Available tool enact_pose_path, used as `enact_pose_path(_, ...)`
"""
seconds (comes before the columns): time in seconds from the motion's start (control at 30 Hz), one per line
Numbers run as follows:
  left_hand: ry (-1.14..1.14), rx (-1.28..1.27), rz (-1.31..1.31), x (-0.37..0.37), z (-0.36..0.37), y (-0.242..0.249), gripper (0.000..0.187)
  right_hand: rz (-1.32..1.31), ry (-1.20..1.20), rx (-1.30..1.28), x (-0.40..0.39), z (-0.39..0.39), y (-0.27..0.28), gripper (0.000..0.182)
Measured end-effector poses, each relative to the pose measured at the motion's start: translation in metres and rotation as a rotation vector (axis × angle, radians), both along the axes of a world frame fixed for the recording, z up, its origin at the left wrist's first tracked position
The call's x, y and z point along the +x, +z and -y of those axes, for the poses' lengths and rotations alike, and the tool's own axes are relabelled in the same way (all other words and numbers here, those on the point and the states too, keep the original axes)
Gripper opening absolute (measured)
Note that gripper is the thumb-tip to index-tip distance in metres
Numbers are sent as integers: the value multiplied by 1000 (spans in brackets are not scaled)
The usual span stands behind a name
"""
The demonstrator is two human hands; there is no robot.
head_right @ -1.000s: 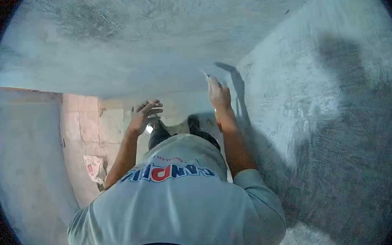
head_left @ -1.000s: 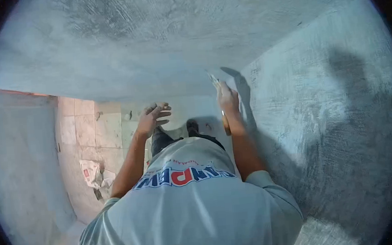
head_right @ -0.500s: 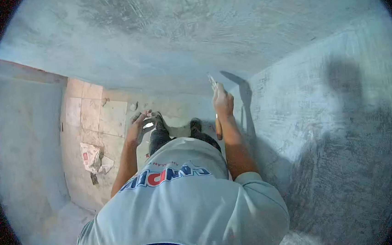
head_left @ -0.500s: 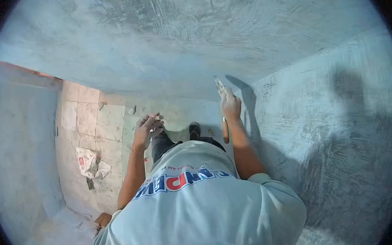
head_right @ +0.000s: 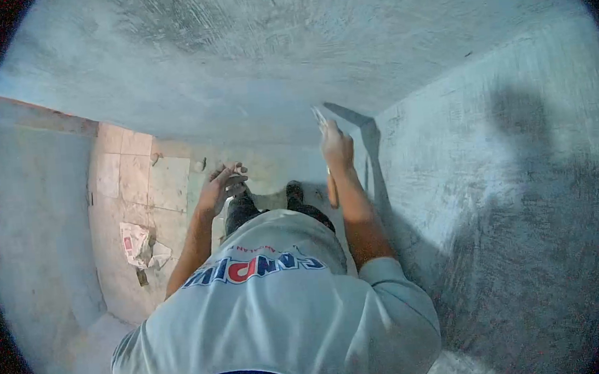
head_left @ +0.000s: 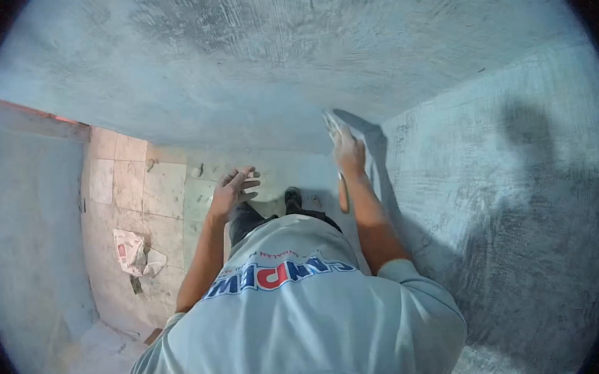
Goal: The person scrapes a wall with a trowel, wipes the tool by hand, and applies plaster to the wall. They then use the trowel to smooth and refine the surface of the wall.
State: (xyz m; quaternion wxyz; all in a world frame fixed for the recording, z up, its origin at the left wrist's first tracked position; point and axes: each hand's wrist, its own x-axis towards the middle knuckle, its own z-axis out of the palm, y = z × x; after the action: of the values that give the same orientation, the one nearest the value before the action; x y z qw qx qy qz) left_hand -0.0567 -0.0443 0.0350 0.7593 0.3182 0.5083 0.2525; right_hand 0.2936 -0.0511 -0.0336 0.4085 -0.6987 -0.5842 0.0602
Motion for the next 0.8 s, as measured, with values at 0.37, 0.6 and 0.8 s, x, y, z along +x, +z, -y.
enact_pose_path(0.37,-4,-158,-9,52,-13,-32,87,-297,2,-171,-97,-13,38,22)
enact_pose_path(0.6,41,-101,123,119,-28,-26,69,-350,205,-231,-94,34,61,33)
enact_pose_path(0.8,67,-44,54,140,-33,-27,50,-1101,148,-531,-83,58,65,52)
